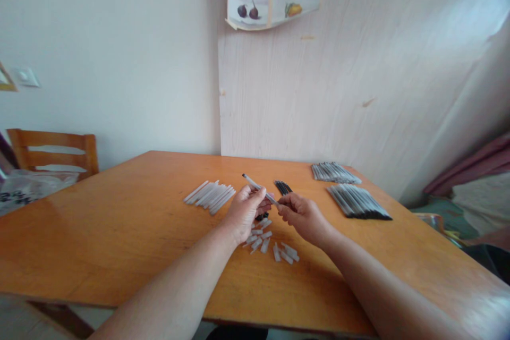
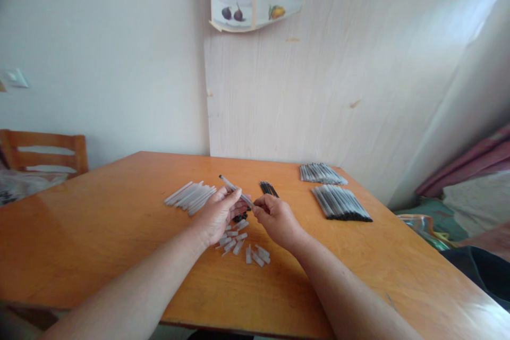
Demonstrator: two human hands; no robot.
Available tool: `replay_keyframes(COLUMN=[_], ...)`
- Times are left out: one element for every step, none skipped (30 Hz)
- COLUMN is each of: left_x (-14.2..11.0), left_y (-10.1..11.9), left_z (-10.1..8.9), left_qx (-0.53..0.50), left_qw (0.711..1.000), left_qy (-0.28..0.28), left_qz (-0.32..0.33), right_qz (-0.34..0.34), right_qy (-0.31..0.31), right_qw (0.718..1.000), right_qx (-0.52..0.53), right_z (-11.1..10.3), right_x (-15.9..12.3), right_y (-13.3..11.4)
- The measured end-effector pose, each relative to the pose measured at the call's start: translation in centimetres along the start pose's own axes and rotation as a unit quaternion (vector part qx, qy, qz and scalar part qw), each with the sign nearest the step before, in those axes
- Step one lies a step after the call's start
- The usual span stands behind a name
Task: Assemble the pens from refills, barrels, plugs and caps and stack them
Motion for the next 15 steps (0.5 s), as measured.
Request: replay_keyframes(left_x=[0.0, 0.1, 0.2, 0.2, 0.3, 0.3, 0.3, 0.3, 0.3, 0.2, 0.2, 0.2, 0.2, 0.3, 0.4], left_y=[0.1, 0.1, 0.2, 0.3, 0.4, 0.5, 0.7, 0.9, 1.1, 1.3, 1.4, 1.5, 1.6, 1.6, 1.6], left_z=[0.0, -0.1, -0.2, -0.4, -0.5, -0.7, -0.9, -1.0, -1.0, -1.1, -1.0, -1.0, -1.0, -0.9, -0.9], left_qx=[0.001, 0.002, 0.004, 0.007, 0.013, 0.022, 0.033, 0.045, 0.057, 0.066, 0.072, 0.077, 0.081, 0.088, 0.100], left_qw=[1.000, 1.000, 1.000, 1.000, 1.000, 0.999, 0.999, 0.998, 0.997, 0.996, 0.995, 0.994, 0.994, 0.993, 0.992], left_qy=[-0.001, -0.002, 0.000, 0.003, 0.007, 0.013, 0.019, 0.024, 0.028, 0.031, 0.032, 0.032, 0.031, 0.029, 0.028], left_qz=[0.004, 0.008, 0.013, 0.018, 0.024, 0.030, 0.037, 0.044, 0.050, 0.056, 0.061, 0.064, 0.068, 0.072, 0.077], right_qz=[0.005, 0.011, 0.017, 0.024, 0.033, 0.042, 0.051, 0.058, 0.062, 0.063, 0.060, 0.055, 0.049, 0.043, 0.037], right_qy=[-0.004, -0.010, -0.017, -0.022, -0.023, -0.020, -0.012, 0.000, 0.013, 0.025, 0.035, 0.044, 0.053, 0.059, 0.065], right_qw=[1.000, 0.999, 0.999, 0.998, 0.997, 0.997, 0.997, 0.997, 0.997, 0.997, 0.997, 0.997, 0.997, 0.997, 0.997], right_qx=[0.015, 0.030, 0.043, 0.053, 0.058, 0.059, 0.057, 0.053, 0.049, 0.043, 0.036, 0.028, 0.020, 0.014, 0.011], right_z=[0.1, 0.3, 0.4, 0.5, 0.5, 0.4, 0.1, -0.3, -0.7, -1.1, -1.4, -1.7, -2.0, -2.2, -2.4], right_x=[0.0, 0.1, 0.1, 0.1, 0.0, 0.0, 0.0, 0.0, 0.0, 0.1, 0.1, 0.1, 0.2, 0.3, 0.3], right_y=[0.1, 0.2, 0.2, 0.2, 0.3, 0.3, 0.4, 0.5, 0.6, 0.7, 0.7, 0.8, 0.8, 0.8, 0.7])
Point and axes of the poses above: each hand's wrist, its own x-axis towards the middle knuckle, its own z-axis out of the palm, y = z × x, the point moved 10 cm from there along x, towards the middle knuckle, and after that the axes turned 7 degrees about x, right-handed, at the moved point
